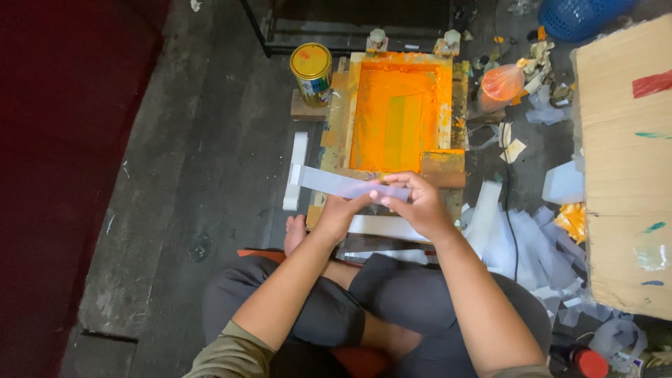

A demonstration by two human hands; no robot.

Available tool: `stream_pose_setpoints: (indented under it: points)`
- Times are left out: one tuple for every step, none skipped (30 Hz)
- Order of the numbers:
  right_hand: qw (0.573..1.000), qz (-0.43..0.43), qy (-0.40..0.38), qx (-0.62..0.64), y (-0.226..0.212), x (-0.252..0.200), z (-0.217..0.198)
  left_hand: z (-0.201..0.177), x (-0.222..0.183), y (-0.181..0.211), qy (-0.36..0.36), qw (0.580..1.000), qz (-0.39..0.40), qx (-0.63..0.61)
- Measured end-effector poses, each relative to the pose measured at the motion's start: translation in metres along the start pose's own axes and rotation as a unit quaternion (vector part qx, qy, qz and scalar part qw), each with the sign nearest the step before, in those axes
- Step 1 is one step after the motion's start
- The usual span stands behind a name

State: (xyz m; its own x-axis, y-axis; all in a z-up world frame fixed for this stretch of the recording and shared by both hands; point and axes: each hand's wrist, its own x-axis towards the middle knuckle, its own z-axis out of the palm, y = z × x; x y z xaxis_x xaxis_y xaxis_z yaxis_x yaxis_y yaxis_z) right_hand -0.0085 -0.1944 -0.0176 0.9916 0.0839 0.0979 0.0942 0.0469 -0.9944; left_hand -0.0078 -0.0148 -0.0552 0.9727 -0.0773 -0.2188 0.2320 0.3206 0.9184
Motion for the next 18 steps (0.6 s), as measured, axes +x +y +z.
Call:
stream_pose_setpoints:
  points:
    - [1.000,-0.003,-0.003,0.000,-0.002,0.000,-0.001,0.000,0.000,0.005,0.002,1.000,0.004,-0.001]
    - [1.000,0.009,-0.019,-0.023,-0.005,0.001,-0.003,-0.001,0.000,0.010,0.029,1.000,-0.002,0.005]
    - [0.998,0.021,-0.032,-0.046,-0.007,-0.001,-0.004,-0.001,0.000,0.015,0.056,0.998,-0.010,0.010]
    - [0.998,0.019,-0.033,-0.047,-0.008,0.001,-0.008,-0.006,0.004,0.013,0.056,0.998,-0.008,0.009]
    - [0.997,0.029,-0.038,-0.064,-0.008,0.001,-0.012,-0.011,0.008,0.010,0.076,0.996,-0.016,0.035]
    - [0.995,0.038,-0.042,-0.081,-0.008,0.001,-0.016,-0.016,0.013,0.007,0.095,0.993,-0.024,0.061]
    - [0.995,0.035,-0.042,-0.081,-0.011,0.002,-0.022,-0.013,0.001,0.027,0.095,0.993,-0.021,0.061]
    - [0.992,0.059,-0.042,-0.101,-0.014,0.004,-0.029,-0.010,-0.010,0.047,0.118,0.992,-0.016,0.043]
    - [0.988,0.084,-0.042,-0.120,-0.016,0.006,-0.035,-0.008,-0.022,0.067,0.141,0.990,-0.011,0.025]
    - [0.989,0.082,-0.042,-0.120,-0.021,0.006,-0.040,-0.008,-0.017,0.065,0.140,0.990,-0.009,0.025]
    - [0.985,0.095,-0.050,-0.133,-0.027,0.007,-0.046,-0.010,-0.012,0.063,0.141,0.990,-0.002,0.012]
    - [0.981,0.109,-0.059,-0.147,-0.033,0.007,-0.051,-0.011,-0.007,0.062,0.141,0.990,0.005,-0.001]
    - [0.982,0.106,-0.058,-0.147,-0.038,0.005,-0.054,-0.012,-0.005,0.063,0.140,0.990,0.008,-0.001]
    - [0.979,0.114,-0.068,-0.158,-0.042,0.004,-0.057,-0.014,-0.004,0.064,0.135,0.991,0.016,0.008]
    - [0.975,0.122,-0.078,-0.169,-0.047,0.002,-0.059,-0.016,-0.004,0.065,0.131,0.991,0.023,0.017]
    - [0.975,0.120,-0.078,-0.170,-0.049,0.001,-0.061,-0.016,-0.004,0.065,0.131,0.991,0.025,0.017]
    - [0.973,0.121,-0.095,-0.172,-0.051,-0.001,-0.062,-0.016,-0.004,0.065,0.122,0.992,0.025,0.026]
    - [0.971,0.123,-0.111,-0.174,-0.053,-0.002,-0.063,-0.017,-0.004,0.064,0.114,0.993,0.026,0.035]
